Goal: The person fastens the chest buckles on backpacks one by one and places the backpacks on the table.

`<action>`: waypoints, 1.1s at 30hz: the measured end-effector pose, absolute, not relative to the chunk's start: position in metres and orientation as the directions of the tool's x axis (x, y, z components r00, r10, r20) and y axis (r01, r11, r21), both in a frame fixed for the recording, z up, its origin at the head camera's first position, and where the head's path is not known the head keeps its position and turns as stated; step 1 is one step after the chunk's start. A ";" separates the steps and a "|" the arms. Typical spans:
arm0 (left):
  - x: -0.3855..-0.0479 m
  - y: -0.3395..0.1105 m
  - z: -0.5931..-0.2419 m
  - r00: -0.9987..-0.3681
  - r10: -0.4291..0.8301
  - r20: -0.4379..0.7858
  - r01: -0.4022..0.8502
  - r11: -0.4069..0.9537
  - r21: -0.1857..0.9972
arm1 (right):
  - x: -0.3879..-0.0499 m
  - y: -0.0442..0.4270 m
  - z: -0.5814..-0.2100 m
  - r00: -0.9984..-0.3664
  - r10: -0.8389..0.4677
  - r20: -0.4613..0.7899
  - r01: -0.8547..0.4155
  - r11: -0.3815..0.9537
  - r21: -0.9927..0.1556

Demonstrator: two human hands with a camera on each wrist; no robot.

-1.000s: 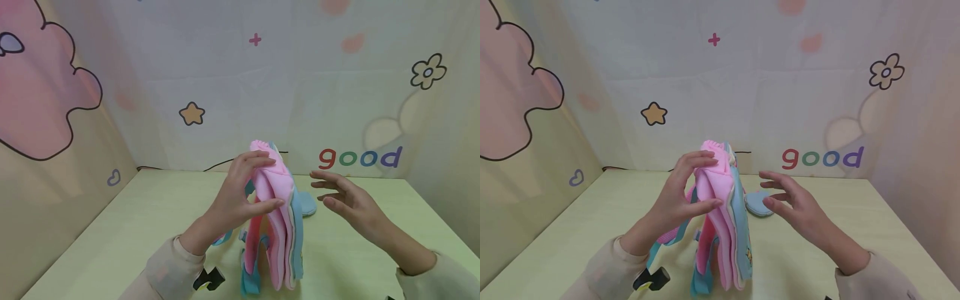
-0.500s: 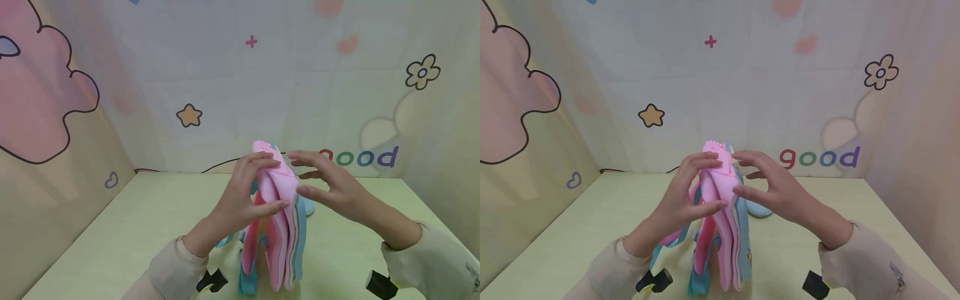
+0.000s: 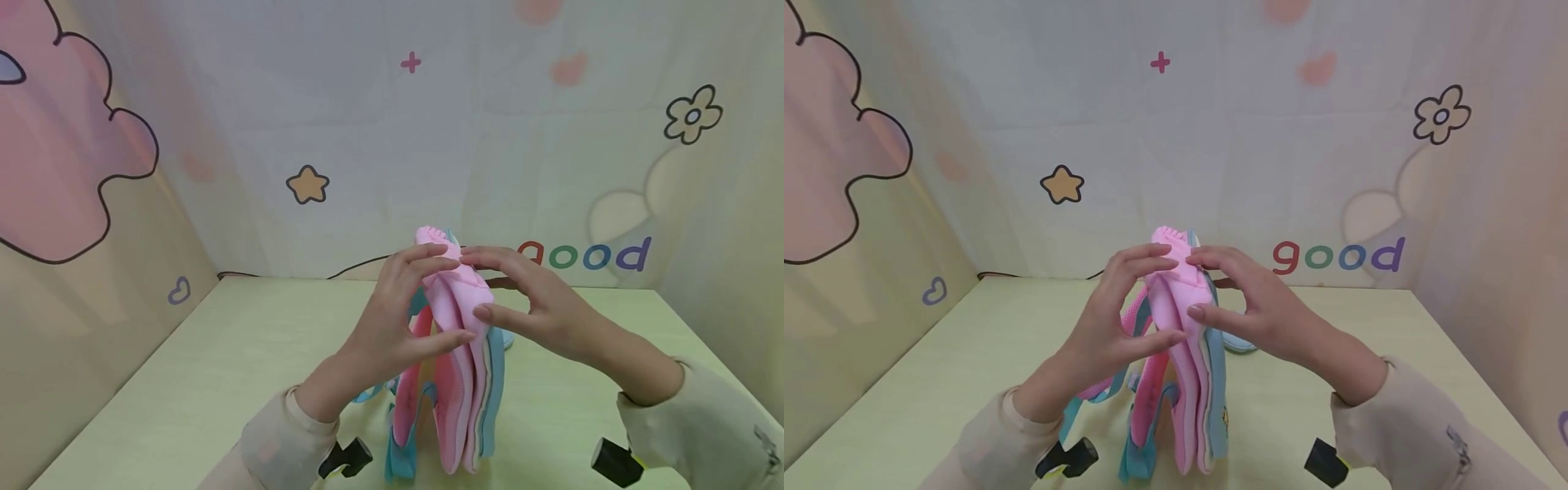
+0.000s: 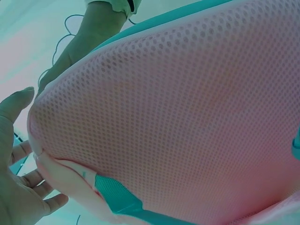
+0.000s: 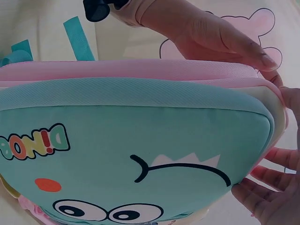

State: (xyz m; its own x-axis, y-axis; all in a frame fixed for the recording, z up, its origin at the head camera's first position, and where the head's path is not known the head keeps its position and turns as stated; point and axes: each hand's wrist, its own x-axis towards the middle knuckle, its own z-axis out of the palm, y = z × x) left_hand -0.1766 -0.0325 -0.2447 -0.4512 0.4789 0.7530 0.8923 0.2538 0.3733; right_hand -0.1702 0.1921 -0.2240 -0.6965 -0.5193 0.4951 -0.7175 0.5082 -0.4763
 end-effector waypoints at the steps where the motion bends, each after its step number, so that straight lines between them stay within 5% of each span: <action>1: -0.176 -0.034 -0.244 -0.450 0.478 0.755 0.893 0.254 0.371 | -0.170 0.192 -0.224 -0.697 -0.519 0.495 -0.718 0.511 -0.474; 18: -0.180 -0.052 -0.261 -0.511 0.457 0.728 0.860 0.293 0.418 | -0.166 0.195 -0.222 -0.740 -0.487 0.464 -0.672 0.562 -0.482; 33: -0.180 -0.075 -0.308 -0.746 0.329 0.579 0.660 0.486 0.574 | -0.167 0.202 -0.220 -0.748 -0.489 0.449 -0.663 0.568 -0.488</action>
